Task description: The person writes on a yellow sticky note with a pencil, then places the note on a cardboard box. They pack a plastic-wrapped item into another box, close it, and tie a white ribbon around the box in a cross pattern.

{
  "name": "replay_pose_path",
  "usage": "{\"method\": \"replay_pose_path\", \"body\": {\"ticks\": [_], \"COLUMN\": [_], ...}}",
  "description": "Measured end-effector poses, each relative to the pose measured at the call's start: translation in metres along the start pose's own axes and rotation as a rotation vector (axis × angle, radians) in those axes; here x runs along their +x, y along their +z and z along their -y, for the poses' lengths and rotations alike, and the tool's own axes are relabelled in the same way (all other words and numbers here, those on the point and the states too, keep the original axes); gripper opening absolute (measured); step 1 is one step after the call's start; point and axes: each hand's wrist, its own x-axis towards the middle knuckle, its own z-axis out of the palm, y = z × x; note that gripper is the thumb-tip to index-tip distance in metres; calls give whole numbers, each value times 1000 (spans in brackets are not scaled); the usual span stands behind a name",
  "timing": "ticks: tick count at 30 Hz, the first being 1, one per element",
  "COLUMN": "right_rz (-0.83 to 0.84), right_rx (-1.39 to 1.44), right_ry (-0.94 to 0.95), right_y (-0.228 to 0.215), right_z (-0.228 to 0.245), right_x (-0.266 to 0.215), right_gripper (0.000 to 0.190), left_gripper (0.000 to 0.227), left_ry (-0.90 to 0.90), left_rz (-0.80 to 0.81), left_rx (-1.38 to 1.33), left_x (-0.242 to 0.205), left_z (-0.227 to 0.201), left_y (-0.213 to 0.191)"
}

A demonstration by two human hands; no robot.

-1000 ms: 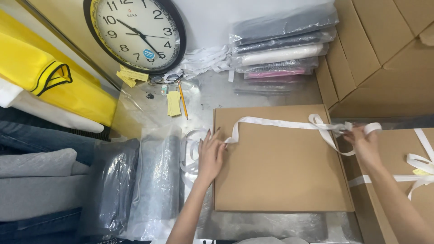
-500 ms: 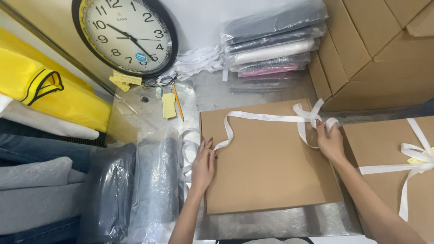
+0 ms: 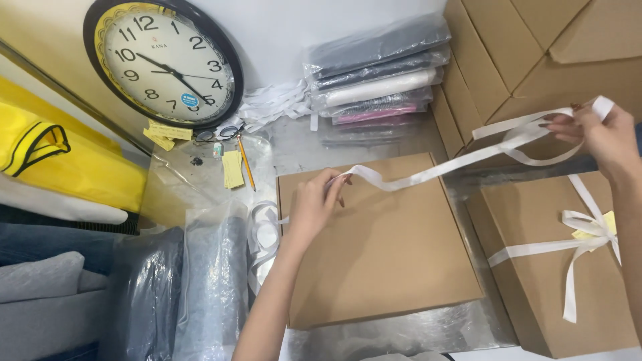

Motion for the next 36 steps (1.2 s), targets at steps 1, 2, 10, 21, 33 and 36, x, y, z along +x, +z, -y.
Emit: {"method": "replay_pose_path", "body": {"ticks": [1, 2, 10, 21, 33, 36], "right_rz": [-3, 32, 583, 627, -53, -58], "right_rx": [1, -240, -1309, -469, -1182, -1202], "right_ry": [-4, 26, 288, -404, -956, -798], "right_y": [-3, -6, 45, 235, 121, 66], "right_z": [-12, -25, -77, 57, -63, -123], "right_x": [5, 9, 5, -128, -55, -40], "right_gripper": [9, 11, 71, 93, 76, 75], "left_gripper": [23, 22, 22, 18, 21, 22], "left_ry": [5, 5, 33, 378, 576, 610], "left_rz": [-2, 15, 82, -99, -480, -619], "left_rx": [0, -11, 25, 58, 364, 441], "left_x": [4, 7, 15, 17, 3, -1], "left_z": [-6, -13, -27, -29, 2, 22], "left_y": [0, 1, 12, 18, 11, 12]}}
